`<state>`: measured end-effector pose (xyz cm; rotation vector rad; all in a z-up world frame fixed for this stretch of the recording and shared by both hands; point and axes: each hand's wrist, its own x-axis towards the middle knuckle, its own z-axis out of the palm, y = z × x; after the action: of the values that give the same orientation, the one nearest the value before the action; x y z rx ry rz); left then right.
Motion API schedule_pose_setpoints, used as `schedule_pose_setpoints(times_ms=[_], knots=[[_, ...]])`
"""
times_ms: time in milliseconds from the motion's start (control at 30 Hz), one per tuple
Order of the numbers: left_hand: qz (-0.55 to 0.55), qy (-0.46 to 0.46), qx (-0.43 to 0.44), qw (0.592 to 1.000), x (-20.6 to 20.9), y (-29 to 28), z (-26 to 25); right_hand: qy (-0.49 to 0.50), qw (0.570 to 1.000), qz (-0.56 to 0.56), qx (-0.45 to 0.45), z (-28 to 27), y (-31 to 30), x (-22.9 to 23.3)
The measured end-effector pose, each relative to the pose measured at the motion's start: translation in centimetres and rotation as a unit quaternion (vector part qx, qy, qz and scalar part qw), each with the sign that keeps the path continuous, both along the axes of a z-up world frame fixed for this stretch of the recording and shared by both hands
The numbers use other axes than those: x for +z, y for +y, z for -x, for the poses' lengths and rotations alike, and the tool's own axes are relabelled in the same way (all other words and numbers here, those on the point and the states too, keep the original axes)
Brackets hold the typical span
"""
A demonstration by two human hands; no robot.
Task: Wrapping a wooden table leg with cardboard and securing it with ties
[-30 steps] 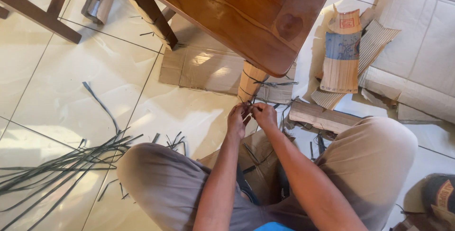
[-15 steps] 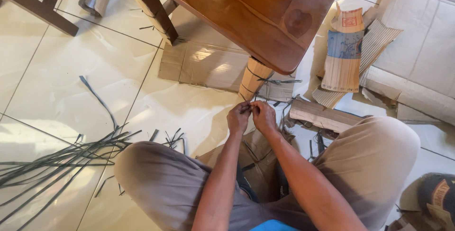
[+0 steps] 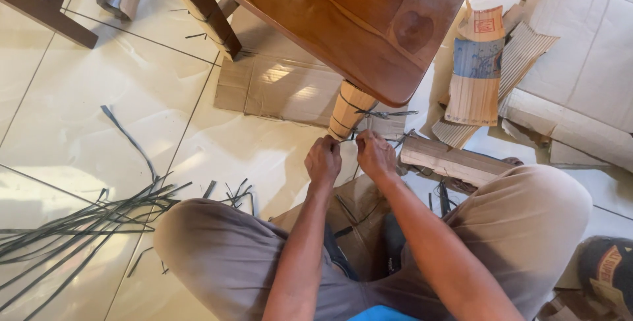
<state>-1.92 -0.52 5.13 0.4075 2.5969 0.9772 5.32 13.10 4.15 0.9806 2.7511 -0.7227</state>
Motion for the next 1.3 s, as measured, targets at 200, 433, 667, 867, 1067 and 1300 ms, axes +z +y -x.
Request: schedule_pose_setpoints(times_ms=[200,433,667,867,1067,1300], knots=[[0.063,-0.050,0.022,0.997,-0.3,-0.6,1.4,0.002,0.999,0.028,-0.031,1.4,1.1,0.3],[0.079,-0.112,0.027,0.990,0.7,-0.7,0.5,-0.042,0.997,0.022,-0.056,3.0,1.6,-0.1],[0.061,-0.119,-0.031,0.991,0.4,-0.1,-0.2,-0.004,0.993,0.077,-0.088,3.0,1.9,-0.4],[0.043,-0.085,-0.070,0.993,0.2,-0.3,-0.1,0.048,0.997,0.040,-0.043,1.6,0.9,0.8],[0.053,-0.008,-0.116,0.992,1.4,0.4,-1.1,0.066,0.995,0.051,-0.053,0.2,-0.1,1.0],[0.051,0.035,-0.143,0.988,-0.2,0.2,0.1,0.079,0.997,0.019,-0.007,-0.9,-0.5,0.3]])
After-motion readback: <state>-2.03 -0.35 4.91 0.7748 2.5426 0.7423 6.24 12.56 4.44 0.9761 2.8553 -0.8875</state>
